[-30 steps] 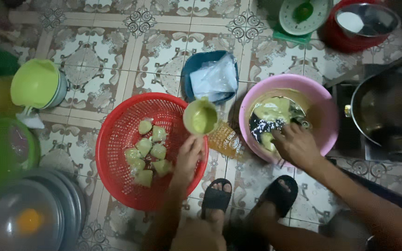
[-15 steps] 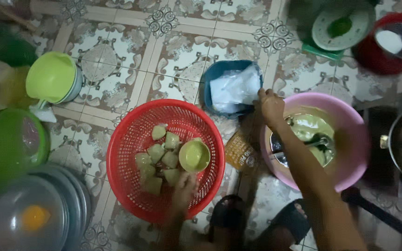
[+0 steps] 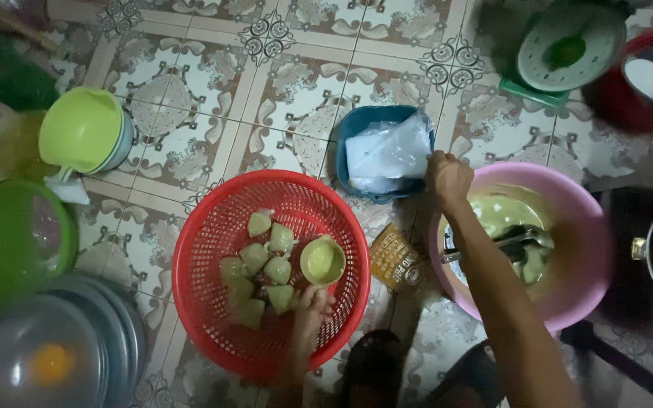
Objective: The person uses a ladle to scoop a green paste from a pink basin into a small yellow cup, then pours the paste from the cup into individual clear plastic bags, tying each bag once filled.
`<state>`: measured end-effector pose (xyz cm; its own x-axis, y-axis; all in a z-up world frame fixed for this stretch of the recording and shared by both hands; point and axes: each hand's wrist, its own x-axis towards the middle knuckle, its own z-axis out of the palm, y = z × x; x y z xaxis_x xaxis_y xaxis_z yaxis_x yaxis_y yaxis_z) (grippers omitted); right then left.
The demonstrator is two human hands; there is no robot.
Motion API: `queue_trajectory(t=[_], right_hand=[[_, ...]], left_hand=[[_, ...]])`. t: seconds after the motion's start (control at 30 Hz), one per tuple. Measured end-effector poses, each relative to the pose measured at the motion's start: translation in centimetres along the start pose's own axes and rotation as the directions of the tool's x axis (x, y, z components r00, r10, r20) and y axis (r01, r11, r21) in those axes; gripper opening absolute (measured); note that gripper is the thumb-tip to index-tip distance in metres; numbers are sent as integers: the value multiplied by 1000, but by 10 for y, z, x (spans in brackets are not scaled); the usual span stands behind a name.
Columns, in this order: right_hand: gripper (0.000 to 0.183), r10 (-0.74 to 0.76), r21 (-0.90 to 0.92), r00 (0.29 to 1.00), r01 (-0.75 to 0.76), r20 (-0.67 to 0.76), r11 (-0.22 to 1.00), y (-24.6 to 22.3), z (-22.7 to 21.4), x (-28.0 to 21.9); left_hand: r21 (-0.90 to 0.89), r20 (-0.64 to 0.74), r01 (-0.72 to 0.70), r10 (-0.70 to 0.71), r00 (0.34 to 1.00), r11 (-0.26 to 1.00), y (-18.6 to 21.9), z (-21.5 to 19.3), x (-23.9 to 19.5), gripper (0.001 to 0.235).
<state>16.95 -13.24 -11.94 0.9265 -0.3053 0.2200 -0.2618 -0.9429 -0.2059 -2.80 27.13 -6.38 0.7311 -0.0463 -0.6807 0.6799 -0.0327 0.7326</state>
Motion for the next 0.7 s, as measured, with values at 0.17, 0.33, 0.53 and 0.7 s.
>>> queue_trajectory(t=[0.17,0.33,0.53,0.7], right_hand=[[22,-27,157,998,18,52,987,-5,-35,-5],[19,112,220,981,-145,155,965,-16,-58,-6],[34,-57,108,995,66,-80,992,-10,-62,-5],[4,-104,203,991,120,-89,972,-21,-83,-5]], left_hand=[[147,-77,44,-33,996,988,-4,-3,13,29],[117,-104,65,-53,993,991,-12,-5,15,32],[290,-104,-103,139,985,951,-28,-10,22,34],[538,-139,-240,365,921,808,-36,-14,29,42]])
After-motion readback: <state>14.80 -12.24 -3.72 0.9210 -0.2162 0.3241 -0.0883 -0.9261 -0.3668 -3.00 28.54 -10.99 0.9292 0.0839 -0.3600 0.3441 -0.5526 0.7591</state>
